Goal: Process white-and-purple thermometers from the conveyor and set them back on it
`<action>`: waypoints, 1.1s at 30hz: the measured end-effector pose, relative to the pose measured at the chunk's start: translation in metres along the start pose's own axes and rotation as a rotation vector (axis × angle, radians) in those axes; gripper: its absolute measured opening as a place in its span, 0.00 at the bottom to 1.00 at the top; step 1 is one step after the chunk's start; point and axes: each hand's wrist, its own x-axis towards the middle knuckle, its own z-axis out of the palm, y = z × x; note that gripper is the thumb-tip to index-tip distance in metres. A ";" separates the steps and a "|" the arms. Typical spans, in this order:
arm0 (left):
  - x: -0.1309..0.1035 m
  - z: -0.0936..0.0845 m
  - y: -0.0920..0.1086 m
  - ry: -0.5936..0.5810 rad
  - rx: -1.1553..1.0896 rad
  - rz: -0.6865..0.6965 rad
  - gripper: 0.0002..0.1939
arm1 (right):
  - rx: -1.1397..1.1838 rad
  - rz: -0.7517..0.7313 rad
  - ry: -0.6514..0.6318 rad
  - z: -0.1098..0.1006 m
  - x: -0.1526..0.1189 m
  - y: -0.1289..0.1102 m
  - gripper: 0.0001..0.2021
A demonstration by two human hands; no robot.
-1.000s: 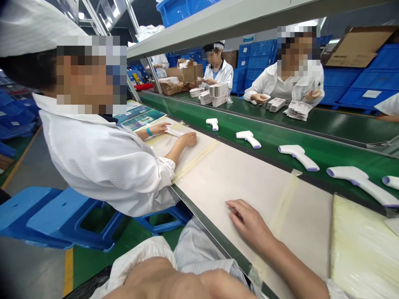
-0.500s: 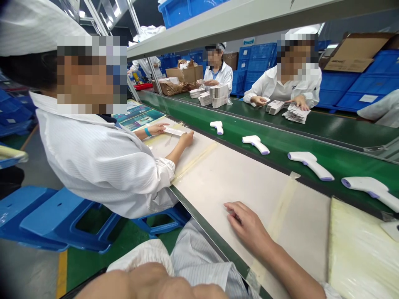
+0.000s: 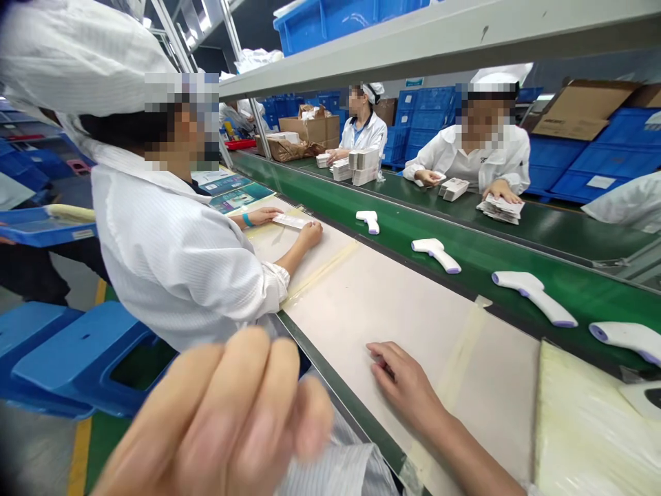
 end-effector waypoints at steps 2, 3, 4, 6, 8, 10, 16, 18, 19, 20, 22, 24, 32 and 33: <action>0.013 0.003 -0.011 -0.108 -0.115 0.011 0.13 | -0.002 -0.001 -0.028 0.001 0.000 0.003 0.14; 0.021 0.001 -0.015 -0.136 -0.178 0.008 0.12 | -0.005 0.001 -0.042 0.001 0.001 0.004 0.14; 0.027 -0.002 -0.018 -0.138 -0.232 0.000 0.11 | -0.009 0.004 -0.050 0.001 0.000 0.005 0.14; 0.038 -0.009 -0.022 -0.064 -0.289 -0.021 0.10 | -0.012 0.013 -0.055 0.002 0.000 0.006 0.15; 0.045 -0.017 -0.024 0.019 -0.303 -0.031 0.11 | -0.015 0.022 -0.052 0.003 -0.001 0.007 0.15; 0.047 -0.021 -0.024 0.081 -0.314 -0.034 0.14 | -0.014 0.021 -0.046 0.004 -0.001 0.008 0.15; 0.049 -0.021 -0.025 0.193 -0.347 -0.041 0.19 | -0.006 -0.008 -0.020 0.004 0.001 0.007 0.15; 0.049 -0.016 -0.024 0.214 -0.370 -0.048 0.15 | -0.006 -0.018 -0.016 0.004 0.002 0.006 0.15; 0.049 -0.014 -0.023 0.232 -0.377 -0.057 0.10 | -0.006 -0.022 -0.014 0.004 0.002 0.006 0.15; 0.049 -0.012 -0.022 0.257 -0.383 -0.067 0.04 | -0.006 -0.025 -0.013 0.003 0.002 0.006 0.15; 0.048 -0.014 -0.018 0.322 -0.380 -0.083 0.13 | -0.009 -0.029 -0.010 0.003 0.002 0.006 0.14; 0.046 -0.031 -0.017 0.398 -0.348 -0.079 0.20 | -0.015 -0.028 -0.009 0.001 0.002 0.005 0.14; 0.051 -0.191 -0.105 1.012 -0.113 -0.418 0.18 | -0.066 -0.016 -0.057 -0.001 0.003 -0.002 0.14; 0.056 -0.197 -0.122 0.984 -0.100 -0.477 0.17 | -0.071 -0.019 -0.060 -0.001 0.003 -0.003 0.15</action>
